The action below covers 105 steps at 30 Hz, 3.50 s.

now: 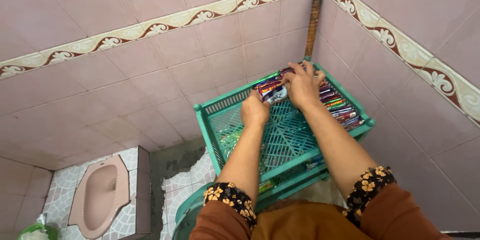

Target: The person sorts through sachets of shampoo and detergent by hand, picking them from a bucket and placing them onto the shelves of a plastic rack. They then rearrange the sachets on the shelves, moving some back into the bucket and others into different positions on the rack.

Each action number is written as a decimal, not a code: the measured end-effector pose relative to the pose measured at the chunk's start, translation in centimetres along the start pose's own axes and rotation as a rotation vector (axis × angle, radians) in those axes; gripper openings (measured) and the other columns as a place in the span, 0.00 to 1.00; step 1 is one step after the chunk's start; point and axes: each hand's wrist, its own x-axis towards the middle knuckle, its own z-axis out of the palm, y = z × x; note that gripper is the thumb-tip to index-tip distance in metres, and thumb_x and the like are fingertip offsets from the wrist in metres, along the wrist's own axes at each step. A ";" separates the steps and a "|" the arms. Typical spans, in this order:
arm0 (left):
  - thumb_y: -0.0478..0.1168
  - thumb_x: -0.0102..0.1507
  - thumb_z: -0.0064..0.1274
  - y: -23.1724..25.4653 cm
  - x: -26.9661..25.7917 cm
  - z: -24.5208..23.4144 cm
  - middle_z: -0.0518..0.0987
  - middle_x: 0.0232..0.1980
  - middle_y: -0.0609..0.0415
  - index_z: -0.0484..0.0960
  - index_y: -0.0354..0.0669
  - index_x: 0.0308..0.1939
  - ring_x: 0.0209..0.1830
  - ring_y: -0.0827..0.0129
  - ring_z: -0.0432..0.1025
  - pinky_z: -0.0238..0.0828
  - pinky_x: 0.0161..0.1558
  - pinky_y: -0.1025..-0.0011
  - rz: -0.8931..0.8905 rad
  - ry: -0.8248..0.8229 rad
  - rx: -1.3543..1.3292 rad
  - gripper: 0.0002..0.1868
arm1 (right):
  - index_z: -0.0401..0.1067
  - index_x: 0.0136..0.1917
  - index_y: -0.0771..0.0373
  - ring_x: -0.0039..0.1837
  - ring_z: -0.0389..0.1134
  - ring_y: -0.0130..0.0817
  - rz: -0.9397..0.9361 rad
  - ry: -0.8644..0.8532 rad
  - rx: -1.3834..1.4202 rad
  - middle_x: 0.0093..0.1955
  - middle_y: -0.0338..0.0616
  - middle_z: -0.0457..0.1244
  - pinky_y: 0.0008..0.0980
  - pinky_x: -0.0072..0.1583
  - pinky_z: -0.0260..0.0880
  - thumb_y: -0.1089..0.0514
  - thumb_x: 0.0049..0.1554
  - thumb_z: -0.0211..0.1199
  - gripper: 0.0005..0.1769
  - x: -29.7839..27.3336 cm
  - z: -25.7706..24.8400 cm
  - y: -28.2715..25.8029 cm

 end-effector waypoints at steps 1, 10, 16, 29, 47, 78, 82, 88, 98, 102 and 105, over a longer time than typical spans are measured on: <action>0.42 0.56 0.64 -0.1 0.0 0.2 0.83 0.46 0.40 0.81 0.46 0.48 0.49 0.45 0.78 0.73 0.52 0.52 0.010 0.007 -0.010 0.18 | 0.82 0.43 0.48 0.79 0.49 0.51 0.014 0.000 -0.011 0.74 0.37 0.62 0.66 0.70 0.40 0.56 0.50 0.71 0.06 0.0 0.0 -0.1; 0.41 0.56 0.65 -1.0 0.5 1.5 0.84 0.43 0.41 0.81 0.44 0.42 0.47 0.45 0.78 0.74 0.49 0.52 0.069 0.081 -0.041 0.13 | 0.81 0.45 0.50 0.79 0.50 0.51 -0.008 0.045 -0.030 0.72 0.42 0.62 0.65 0.70 0.40 0.58 0.49 0.69 0.08 -0.8 -0.3 -0.7; 0.40 0.56 0.67 -1.5 0.7 1.7 0.84 0.42 0.41 0.80 0.42 0.42 0.46 0.45 0.79 0.75 0.48 0.53 0.051 0.122 -0.106 0.15 | 0.80 0.44 0.50 0.79 0.50 0.52 -0.067 0.064 -0.051 0.71 0.41 0.63 0.65 0.69 0.43 0.57 0.51 0.69 0.06 -0.8 0.3 -0.9; 0.39 0.49 0.73 -2.5 1.6 2.9 0.83 0.44 0.38 0.79 0.40 0.43 0.48 0.44 0.78 0.74 0.51 0.54 -0.058 0.093 -0.096 0.23 | 0.75 0.51 0.56 0.61 0.70 0.55 0.168 -0.104 0.221 0.57 0.51 0.69 0.50 0.60 0.69 0.56 0.61 0.61 0.06 -2.1 -2.4 -5.0; 0.41 0.53 0.67 -3.1 1.7 3.2 0.84 0.43 0.42 0.83 0.43 0.43 0.48 0.48 0.79 0.74 0.51 0.56 -0.025 0.013 -0.040 0.16 | 0.46 0.80 0.67 0.77 0.53 0.52 0.360 -0.637 -0.019 0.81 0.54 0.49 0.50 0.73 0.55 0.48 0.61 0.60 0.43 -4.4 -0.7 -6.6; 0.44 0.56 0.65 -2.4 1.1 2.3 0.84 0.44 0.41 0.83 0.43 0.43 0.48 0.45 0.78 0.73 0.50 0.53 0.007 0.022 -0.046 0.14 | 0.22 0.84 0.62 0.83 0.41 0.51 0.338 -0.725 -0.030 0.87 0.54 0.34 0.58 0.77 0.41 0.43 0.61 0.59 0.57 -4.8 0.8 -6.2; 0.44 0.53 0.70 -2.6 1.2 2.6 0.84 0.42 0.40 0.82 0.41 0.41 0.47 0.44 0.78 0.73 0.49 0.53 -0.002 0.038 -0.039 0.18 | 0.24 0.84 0.62 0.84 0.40 0.51 0.344 -0.738 -0.030 0.87 0.54 0.34 0.58 0.78 0.40 0.42 0.61 0.59 0.57 -4.8 0.6 -6.3; 0.43 0.50 0.72 -2.9 1.3 3.0 0.84 0.38 0.40 0.82 0.40 0.38 0.43 0.45 0.79 0.75 0.46 0.55 0.010 0.077 -0.121 0.18 | 0.27 0.85 0.63 0.84 0.42 0.52 0.330 -0.764 -0.026 0.86 0.55 0.38 0.59 0.77 0.44 0.40 0.62 0.55 0.54 -4.8 0.7 -6.1; 0.41 0.50 0.71 -2.7 1.2 3.2 0.84 0.36 0.42 0.81 0.37 0.39 0.39 0.49 0.81 0.76 0.44 0.58 0.028 0.065 -0.189 0.19 | 0.27 0.84 0.60 0.86 0.36 0.48 0.344 -0.784 0.000 0.87 0.52 0.33 0.58 0.78 0.39 0.40 0.62 0.55 0.53 -4.6 1.5 -5.2; 0.44 0.48 0.75 -2.1 0.9 2.5 0.84 0.41 0.39 0.80 0.38 0.42 0.44 0.45 0.79 0.75 0.48 0.55 -0.017 0.064 -0.110 0.25 | 0.29 0.85 0.59 0.85 0.40 0.51 0.335 -0.812 -0.008 0.87 0.51 0.36 0.59 0.78 0.40 0.42 0.63 0.54 0.50 -5.1 0.7 -5.4; 0.46 0.47 0.76 -1.9 0.5 1.7 0.83 0.44 0.37 0.79 0.37 0.44 0.48 0.42 0.78 0.75 0.50 0.54 -0.050 0.070 -0.063 0.29 | 0.32 0.85 0.57 0.84 0.43 0.50 0.314 -0.834 -0.017 0.86 0.51 0.39 0.61 0.78 0.42 0.42 0.63 0.53 0.48 -6.0 -0.3 -5.9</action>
